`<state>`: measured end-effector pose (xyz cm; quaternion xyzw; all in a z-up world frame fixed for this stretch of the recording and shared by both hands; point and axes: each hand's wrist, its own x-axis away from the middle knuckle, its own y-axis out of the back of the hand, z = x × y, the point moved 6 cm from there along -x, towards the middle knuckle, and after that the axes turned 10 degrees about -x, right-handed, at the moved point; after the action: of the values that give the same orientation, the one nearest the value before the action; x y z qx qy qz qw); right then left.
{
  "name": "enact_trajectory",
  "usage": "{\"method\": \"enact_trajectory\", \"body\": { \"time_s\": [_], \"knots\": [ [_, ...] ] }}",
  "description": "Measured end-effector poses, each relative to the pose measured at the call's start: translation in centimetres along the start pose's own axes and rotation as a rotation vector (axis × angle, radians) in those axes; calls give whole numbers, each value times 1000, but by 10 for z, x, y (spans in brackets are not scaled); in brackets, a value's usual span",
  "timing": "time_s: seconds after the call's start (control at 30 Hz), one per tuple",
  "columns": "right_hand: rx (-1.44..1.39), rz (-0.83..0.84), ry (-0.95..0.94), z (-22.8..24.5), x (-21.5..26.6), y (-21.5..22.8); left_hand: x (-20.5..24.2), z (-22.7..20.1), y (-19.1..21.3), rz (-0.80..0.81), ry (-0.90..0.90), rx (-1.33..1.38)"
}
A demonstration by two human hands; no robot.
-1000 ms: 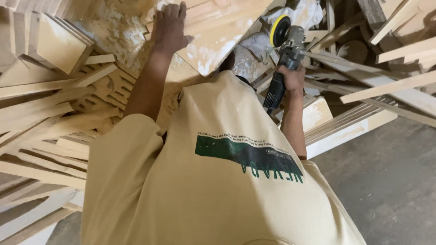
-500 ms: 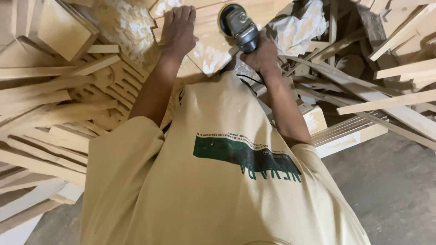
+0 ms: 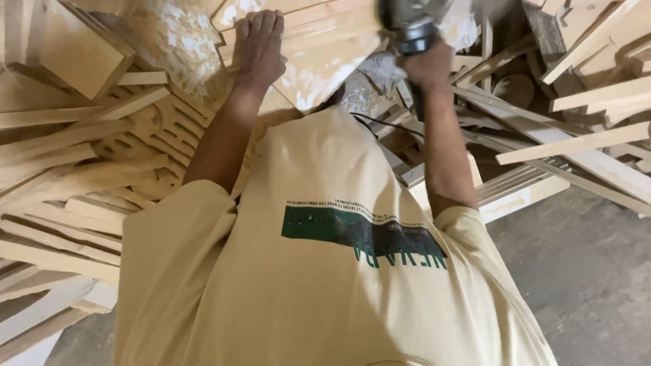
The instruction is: Using a power sander to smooth the surfaces and edges of wooden boards in a workshop environment.
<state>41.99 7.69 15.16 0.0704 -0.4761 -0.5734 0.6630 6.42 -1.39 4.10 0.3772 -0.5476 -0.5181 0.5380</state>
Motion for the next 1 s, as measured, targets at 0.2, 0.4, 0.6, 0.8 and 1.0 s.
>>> {"method": "enact_trajectory", "body": {
  "time_s": [0.2,0.4,0.6,0.8,1.0],
  "knots": [
    [231,237,135,17,30,-77,0,0,-3,16,-7,90],
    [120,127,-21,-17,20,-15,4,1,-1,-62,20,28],
    [133,107,10,0,33,-34,6,1,4,-91,13,10],
    [273,293,95,30,67,-72,5,0,3,-105,1,16],
    [76,29,-2,-29,19,6,4,1,4,-76,5,62]
  ]
}}
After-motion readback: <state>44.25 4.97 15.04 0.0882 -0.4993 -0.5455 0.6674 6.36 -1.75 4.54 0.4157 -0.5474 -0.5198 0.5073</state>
